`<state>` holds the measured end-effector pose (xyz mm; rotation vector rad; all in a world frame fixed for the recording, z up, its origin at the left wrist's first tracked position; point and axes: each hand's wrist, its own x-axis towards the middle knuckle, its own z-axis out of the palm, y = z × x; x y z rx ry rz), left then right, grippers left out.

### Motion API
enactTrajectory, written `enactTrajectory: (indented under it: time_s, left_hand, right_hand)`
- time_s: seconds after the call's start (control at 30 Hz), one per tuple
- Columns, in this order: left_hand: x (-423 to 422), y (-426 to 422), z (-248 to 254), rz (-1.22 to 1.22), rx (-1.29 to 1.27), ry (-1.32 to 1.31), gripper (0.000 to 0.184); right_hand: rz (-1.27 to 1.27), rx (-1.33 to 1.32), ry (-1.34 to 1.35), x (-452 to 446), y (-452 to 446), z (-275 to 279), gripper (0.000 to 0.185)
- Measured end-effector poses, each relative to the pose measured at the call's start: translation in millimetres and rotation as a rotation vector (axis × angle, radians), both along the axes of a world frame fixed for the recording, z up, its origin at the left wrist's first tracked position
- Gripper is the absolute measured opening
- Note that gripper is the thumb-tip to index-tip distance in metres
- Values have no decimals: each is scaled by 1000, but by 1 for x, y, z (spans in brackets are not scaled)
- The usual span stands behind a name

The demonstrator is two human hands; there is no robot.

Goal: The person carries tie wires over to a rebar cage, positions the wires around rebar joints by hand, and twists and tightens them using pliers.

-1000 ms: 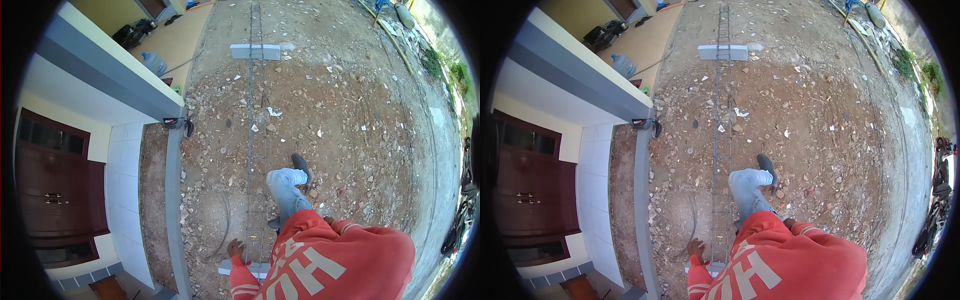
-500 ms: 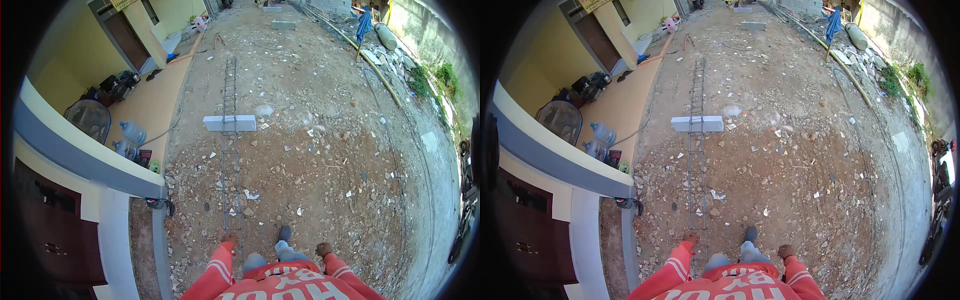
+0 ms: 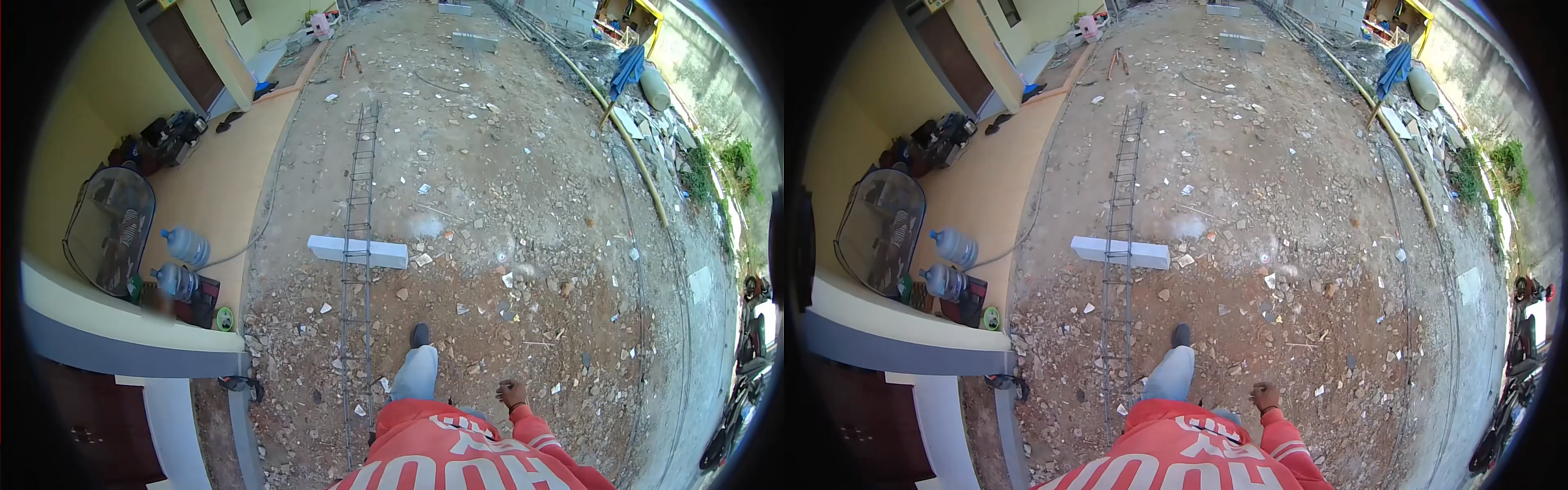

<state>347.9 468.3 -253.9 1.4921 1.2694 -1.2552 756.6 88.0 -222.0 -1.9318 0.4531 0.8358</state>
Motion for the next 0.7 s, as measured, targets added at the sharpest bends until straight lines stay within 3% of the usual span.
enactTrajectory:
  time_s: [0.03, 0.07, 0.13, 0.17, 0.23, 0.33, 0.43, 0.53, 0.6, 0.67, 0.7]
  left_hand:
    - [36, 29, -5, -159, -6, -32, 31]
    - [78, 62, -14, -484, -7, -91, 32]
    - [211, 127, -33, -1095, 99, -234, 33]
    - [321, 158, -28, -1178, 221, -313, 28]
    - [520, 197, 4, 465, 174, -853, 23]
    - [801, 246, 92, 210, 133, -1231, 27]
    - [988, 255, 189, 27, 259, -1390, 30]
    - [1095, 259, 199, 26, 244, -1406, 30]
    - [1120, 265, 151, 106, 256, -1347, 30]
    - [1108, 263, 96, 197, 223, -1037, 30]
    - [1096, 260, 79, 152, 154, -848, 32]
  right_hand:
    - [-9, -37, 66, -1, -4, -10, 26]
    - [-24, -76, 138, -4, -8, -20, 27]
    - [444, -407, -109, -11, -24, -33, 25]
    - [494, -452, -79, -4, -25, -25, 25]
    - [344, -422, 124, 37, -15, -8, 24]
    - [214, -406, 263, 113, 5, -3, 23]
    - [261, -422, 289, 215, 30, -26, 22]
    - [406, -463, 213, 354, 56, -56, 21]
    - [515, -497, 100, 471, 87, -59, 21]
    - [373, -470, 25, 611, 139, -43, 20]
    - [-58, -285, 114, 694, 182, 7, 19]
